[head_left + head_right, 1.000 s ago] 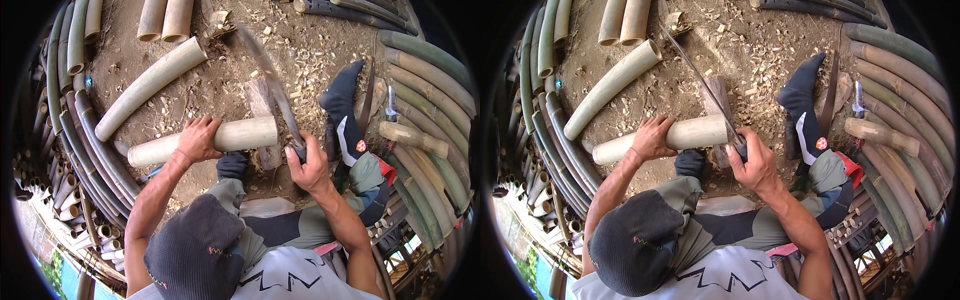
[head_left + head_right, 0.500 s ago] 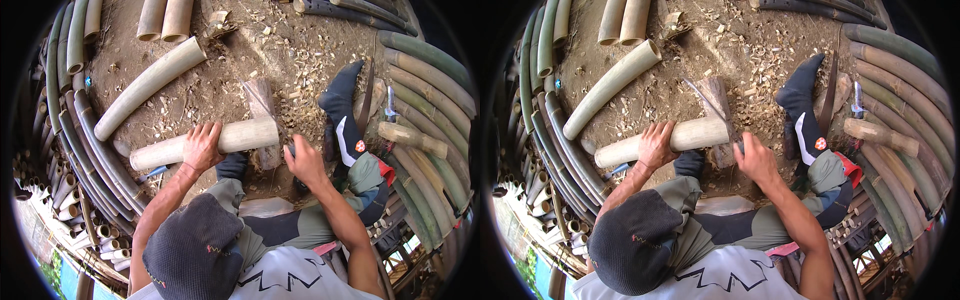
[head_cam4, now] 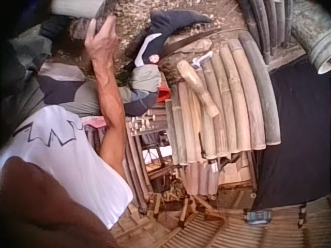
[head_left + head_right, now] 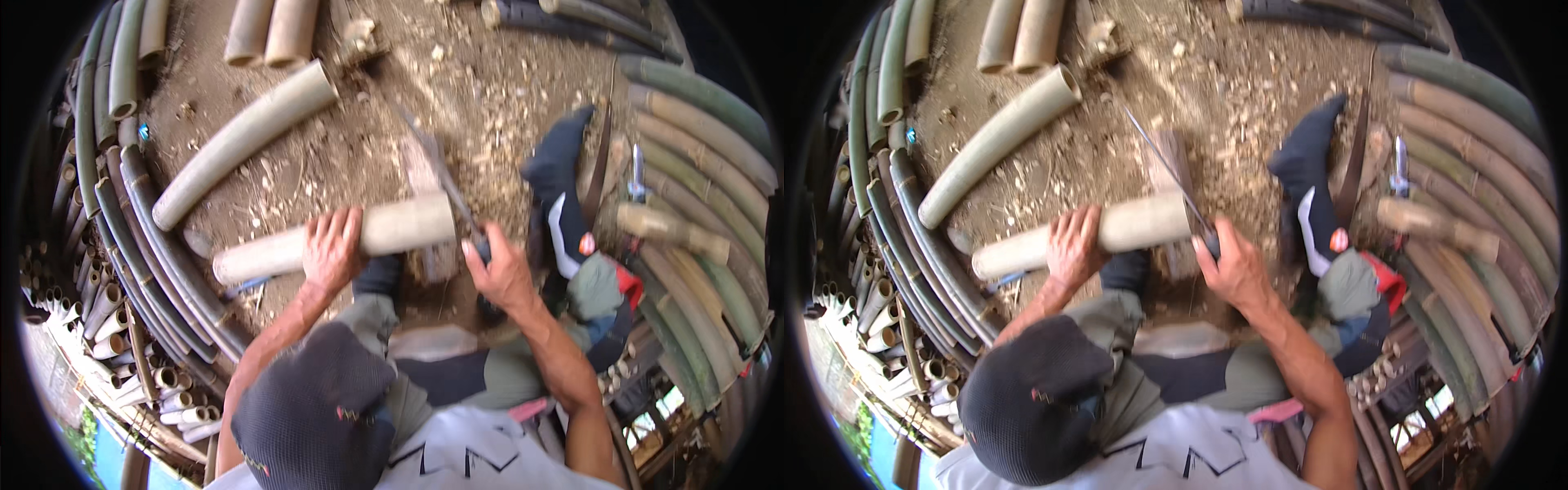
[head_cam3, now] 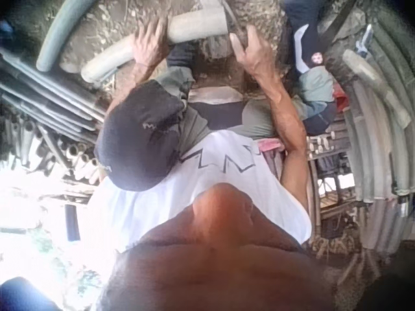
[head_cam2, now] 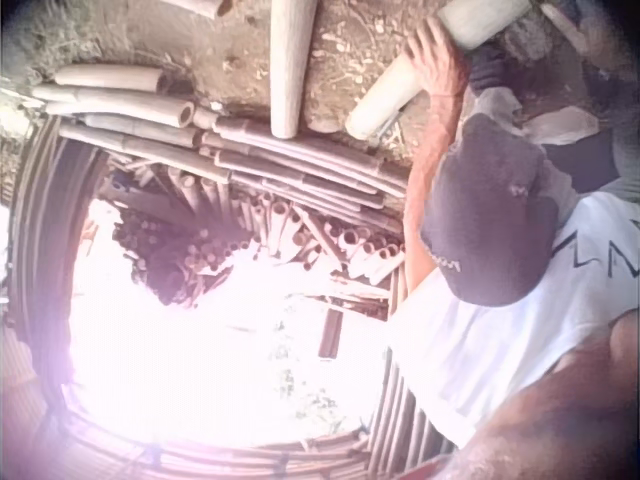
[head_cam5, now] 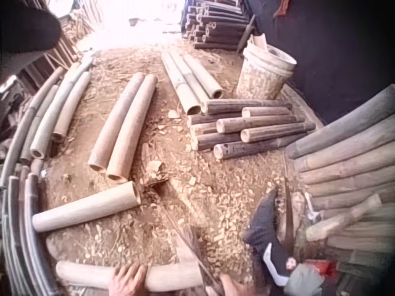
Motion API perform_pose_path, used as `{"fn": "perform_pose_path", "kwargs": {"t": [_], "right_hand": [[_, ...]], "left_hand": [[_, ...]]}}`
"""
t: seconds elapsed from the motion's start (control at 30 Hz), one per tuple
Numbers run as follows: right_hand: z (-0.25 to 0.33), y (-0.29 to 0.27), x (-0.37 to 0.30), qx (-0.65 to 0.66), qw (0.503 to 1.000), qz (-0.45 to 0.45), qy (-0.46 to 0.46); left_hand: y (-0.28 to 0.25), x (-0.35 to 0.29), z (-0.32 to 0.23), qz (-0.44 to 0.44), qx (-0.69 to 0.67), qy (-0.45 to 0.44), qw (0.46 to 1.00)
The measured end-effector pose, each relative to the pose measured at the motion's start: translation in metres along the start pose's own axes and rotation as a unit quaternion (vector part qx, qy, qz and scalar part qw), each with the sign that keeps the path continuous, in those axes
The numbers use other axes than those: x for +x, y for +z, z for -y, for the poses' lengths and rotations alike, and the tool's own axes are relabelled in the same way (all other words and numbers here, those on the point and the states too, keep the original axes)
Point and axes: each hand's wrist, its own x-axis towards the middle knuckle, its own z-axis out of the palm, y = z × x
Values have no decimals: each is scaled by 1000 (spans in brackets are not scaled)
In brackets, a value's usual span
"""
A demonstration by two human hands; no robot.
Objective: The person sits on the ground and uses a knife to shave the outer layer off a piece of bamboo. They hold the bamboo with one hand and scrape the surface with the knife in the other, creating wood shavings. The person rotates the bamboo to work on different sides.
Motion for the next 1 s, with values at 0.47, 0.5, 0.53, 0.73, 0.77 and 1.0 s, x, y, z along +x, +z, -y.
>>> {"fn": "perform_pose_path", "kwargs": {"t": [0.47,0.5,0.53,0.73,0.77,1.0], "right_hand": [[-28,9,-7,-21,998,15,57],[-28,9,-6,-26,997,6,68],[-21,7,-12,-19,998,-2,58],[12,1,-3,-17,995,-80,-56],[20,-3,-1,-4,992,-96,-76],[-32,17,-9,-65,993,57,81]], "left_hand": [[-46,47,28,355,-82,-30,931],[-49,54,24,351,-45,-15,935],[-47,52,23,319,-43,-9,947],[-37,51,28,264,-75,-7,961],[-36,53,28,264,-78,-12,961],[-34,46,28,254,-80,-3,964]]}}
